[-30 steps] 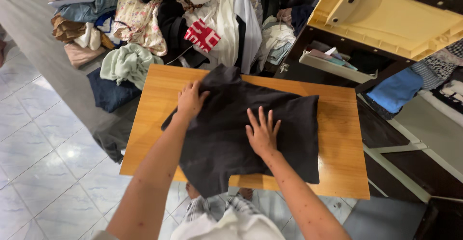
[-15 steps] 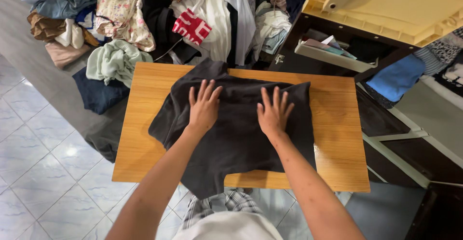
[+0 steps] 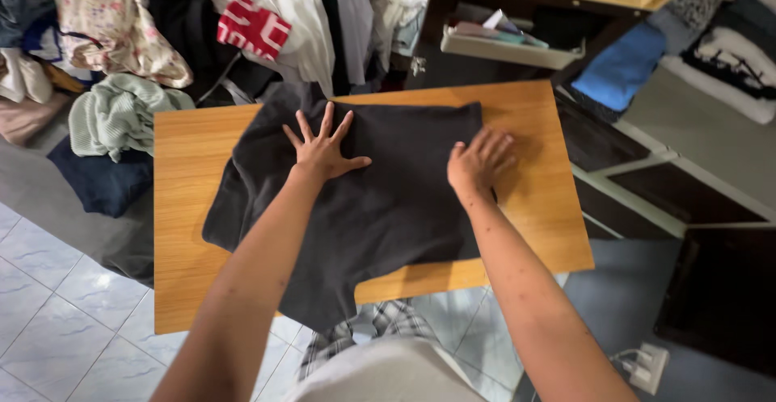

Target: The person folds several garments on a wooden table and places them into a closet. Items handled include a checkered shirt, a dark sweater, a blue t-shirt, and dark trousers. The person smooths and folds each item by hand before stacking them in the closet.

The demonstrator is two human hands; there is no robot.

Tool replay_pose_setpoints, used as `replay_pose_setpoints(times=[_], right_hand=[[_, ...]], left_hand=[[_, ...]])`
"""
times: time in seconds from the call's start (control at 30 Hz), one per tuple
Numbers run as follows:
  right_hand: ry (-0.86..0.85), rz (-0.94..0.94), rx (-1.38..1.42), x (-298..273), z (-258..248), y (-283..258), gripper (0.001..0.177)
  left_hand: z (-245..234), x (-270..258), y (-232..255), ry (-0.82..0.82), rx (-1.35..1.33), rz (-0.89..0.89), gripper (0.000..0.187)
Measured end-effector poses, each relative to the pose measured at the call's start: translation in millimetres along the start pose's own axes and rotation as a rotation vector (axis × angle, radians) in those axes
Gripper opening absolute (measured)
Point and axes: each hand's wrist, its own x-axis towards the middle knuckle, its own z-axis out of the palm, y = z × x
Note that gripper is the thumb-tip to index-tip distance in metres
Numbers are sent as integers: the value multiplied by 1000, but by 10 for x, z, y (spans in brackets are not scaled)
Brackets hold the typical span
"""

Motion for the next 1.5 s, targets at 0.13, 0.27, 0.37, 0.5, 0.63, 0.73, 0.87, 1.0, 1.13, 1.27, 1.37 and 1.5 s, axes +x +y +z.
replay_pose_setpoints(times=[0.13, 0.27, 0.37, 0.5, 0.63, 0.73, 0.87, 1.0, 1.13, 1.27, 1.37, 1.5], right_hand=[[54, -574, 338, -828, -263, 0, 69], [-90, -672, 277, -1408, -433, 196, 67], [-98, -619, 116, -1370, -455, 466, 64], [-25, -695, 266, -1236, -527, 858, 66], [-151, -872, 367, -1435, -738, 1254, 73], [-170, -771, 446, -1589, -786, 1405, 60], [-126, -527, 593, -1582, -712, 1505, 36], [-15, -592, 549, -1412, -629, 1497, 22], [-37, -614, 548, -1248, -486, 1467, 12], [-413, -411, 734, -941, -464, 1606, 14], [-656, -404, 808, -537, -551, 1566, 18], [-590, 43, 1170, -198, -463, 1404, 10]], left_hand=[[332, -604, 86, 438, -24, 174, 79], [760, -1525, 143, 361, -52, 190, 71], [829, -1730, 18, 322, -19, 215, 70], [631, -1977, -257, 242, -187, 482, 73], [371, -2468, -552, -225, -27, 584, 92], [318, -2699, -822, -336, 63, 496, 88], [510, -2744, -1009, -101, -102, 514, 59], [540, -2588, -976, 117, -228, 491, 38], [370, -2397, -868, -54, -449, -123, 34], [193, -2133, -953, -56, -540, -149, 44], [55, -1747, -1210, -120, -608, -101, 54], [56, -1160, -1432, -89, -990, -164, 62]])
